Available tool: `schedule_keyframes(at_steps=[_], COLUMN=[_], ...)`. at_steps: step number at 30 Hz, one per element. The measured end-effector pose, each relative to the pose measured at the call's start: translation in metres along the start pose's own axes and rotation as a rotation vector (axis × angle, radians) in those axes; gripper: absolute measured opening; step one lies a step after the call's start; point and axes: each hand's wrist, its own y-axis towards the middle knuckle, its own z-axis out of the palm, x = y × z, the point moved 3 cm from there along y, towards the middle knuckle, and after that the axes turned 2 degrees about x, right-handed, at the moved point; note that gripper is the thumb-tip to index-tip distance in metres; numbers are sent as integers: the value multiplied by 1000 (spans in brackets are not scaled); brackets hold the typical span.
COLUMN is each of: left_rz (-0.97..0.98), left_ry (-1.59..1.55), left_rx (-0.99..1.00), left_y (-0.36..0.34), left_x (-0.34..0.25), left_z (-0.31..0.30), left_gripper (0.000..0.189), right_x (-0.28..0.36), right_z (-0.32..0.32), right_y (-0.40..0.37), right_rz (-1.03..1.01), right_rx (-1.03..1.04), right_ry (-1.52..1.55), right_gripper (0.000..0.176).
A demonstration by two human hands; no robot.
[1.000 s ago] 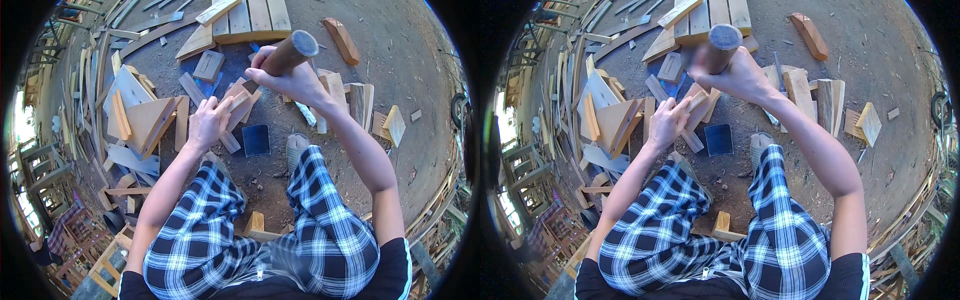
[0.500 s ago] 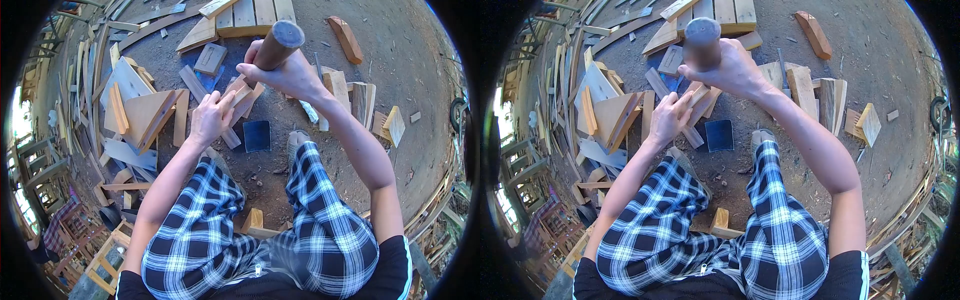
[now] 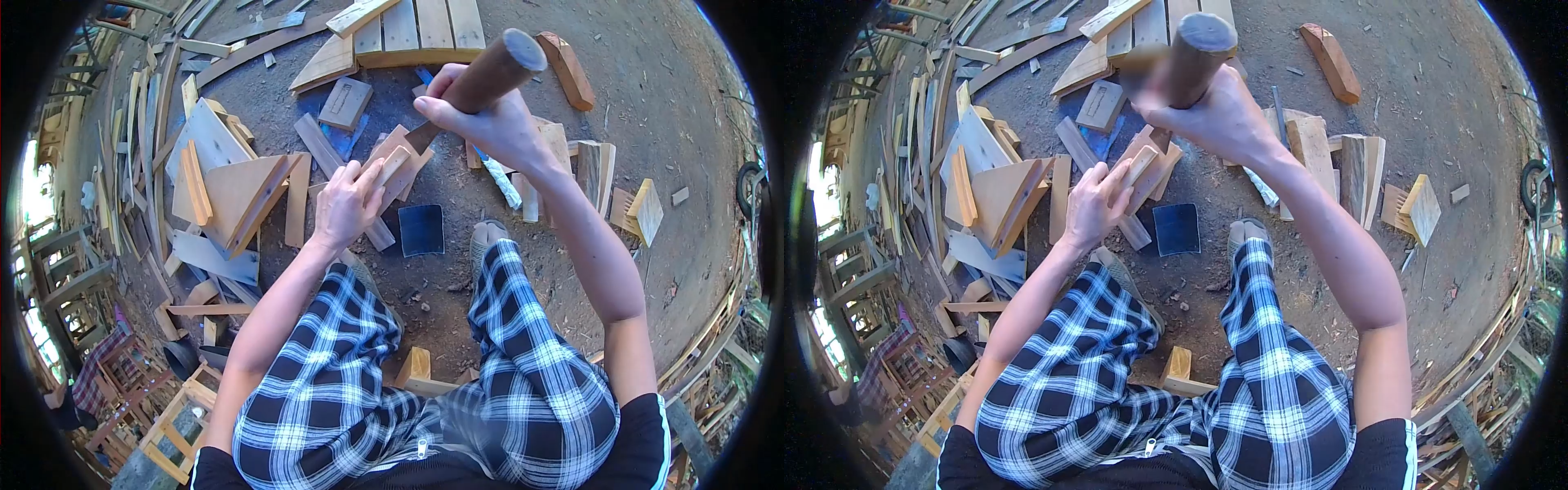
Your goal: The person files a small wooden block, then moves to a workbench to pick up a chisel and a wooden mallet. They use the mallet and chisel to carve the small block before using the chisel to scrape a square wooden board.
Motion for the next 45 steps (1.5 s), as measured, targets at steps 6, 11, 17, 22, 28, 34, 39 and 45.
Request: schedule_keyframes(at_steps=[6,11,17,22,28,34,39,45], left_rz=[-98,-120,-113,-157,-288,-91,-59,-71], left_ry=[-541,-769,-776,-868,-1007,-617,-254,-150], left_rx=[-150,-125,-41,9,120,-34,-63,-97], left_y=[-20,-35,-33,-33,-34,-21,-10,-14], left_x=[12,6,0,-2,-2,2,8,13], left_z=[3,-9,-19,-16,-16,4,12,27], left_gripper=[41,42,38,42,44,44,41,46], right_x=[-25,-41,-51,-53,-55,-47,-27,-10], right_z=[-23,-42,-46,-47,-45,-39,-21,-2], right_y=[-16,-36,-41,-44,-47,-46,-37,-25], right_rz=[153,237,258,262,273,277,146,109], right_rx=[-25,-179,-212,-205,-208,-166,-156,-149], right_ry=[406,805,976,1008,1002,601,314,107], right_gripper=[20,18,19,18,18,20,21,23])
